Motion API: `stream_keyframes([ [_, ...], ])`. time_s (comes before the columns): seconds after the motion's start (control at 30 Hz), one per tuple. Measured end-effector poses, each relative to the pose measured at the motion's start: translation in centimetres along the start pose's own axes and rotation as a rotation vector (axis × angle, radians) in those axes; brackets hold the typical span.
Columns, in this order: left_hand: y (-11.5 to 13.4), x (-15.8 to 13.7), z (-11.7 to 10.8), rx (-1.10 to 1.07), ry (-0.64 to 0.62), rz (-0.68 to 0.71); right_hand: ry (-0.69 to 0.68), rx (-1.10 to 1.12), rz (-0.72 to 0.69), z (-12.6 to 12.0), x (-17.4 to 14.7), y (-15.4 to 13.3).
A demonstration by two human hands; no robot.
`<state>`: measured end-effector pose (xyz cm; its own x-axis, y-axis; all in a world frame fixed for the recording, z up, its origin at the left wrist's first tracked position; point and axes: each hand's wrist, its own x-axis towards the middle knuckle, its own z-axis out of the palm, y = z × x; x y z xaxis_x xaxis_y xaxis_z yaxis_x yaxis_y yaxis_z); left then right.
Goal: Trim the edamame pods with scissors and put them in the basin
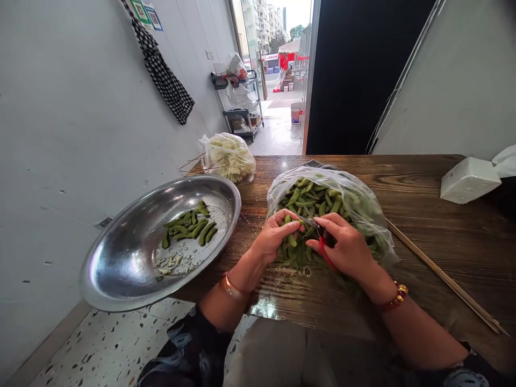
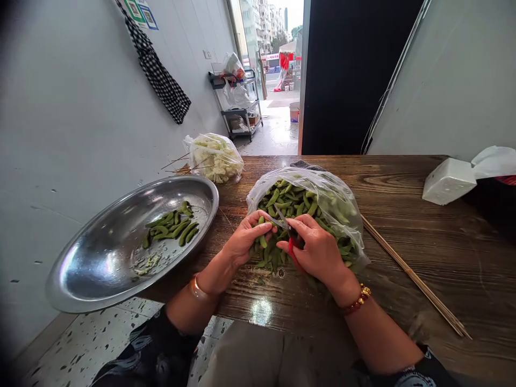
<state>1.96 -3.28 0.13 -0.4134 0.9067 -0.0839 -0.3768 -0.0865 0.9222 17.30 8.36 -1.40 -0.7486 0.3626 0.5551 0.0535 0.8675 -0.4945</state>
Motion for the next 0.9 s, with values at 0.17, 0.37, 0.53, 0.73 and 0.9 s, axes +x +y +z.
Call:
stream_keyframes([
  [0.17, -0.1, 0.1, -0.3, 0.006, -0.034, -0.005, 0.019, -0.036, -0.021, -0.1, -0.1, 0.0],
  [0.37, -0.3, 0.0, -0.4, -0.002, -0.031, -0.017, -0.023, -0.114, -0.076, -0.2, -0.6, 0.0],
  [0.53, -0.8, 0.3, -0.6, -0.03, 0.014, -0.011, -0.063, -0.202, -0.124, 0.5, -1.0, 0.5],
  [0.73, -1.1, -0.1, 0.1, -0.009, 0.153, 0.041, 0.039, -0.162, -0.108, 1.0, -0.9, 1.2],
  [0.9, 1.1, -2.9, 2.0, 0.131, 0.119, 0.164, 0.16, -0.12, -0.084, 0.8, -0.7, 1.9],
])
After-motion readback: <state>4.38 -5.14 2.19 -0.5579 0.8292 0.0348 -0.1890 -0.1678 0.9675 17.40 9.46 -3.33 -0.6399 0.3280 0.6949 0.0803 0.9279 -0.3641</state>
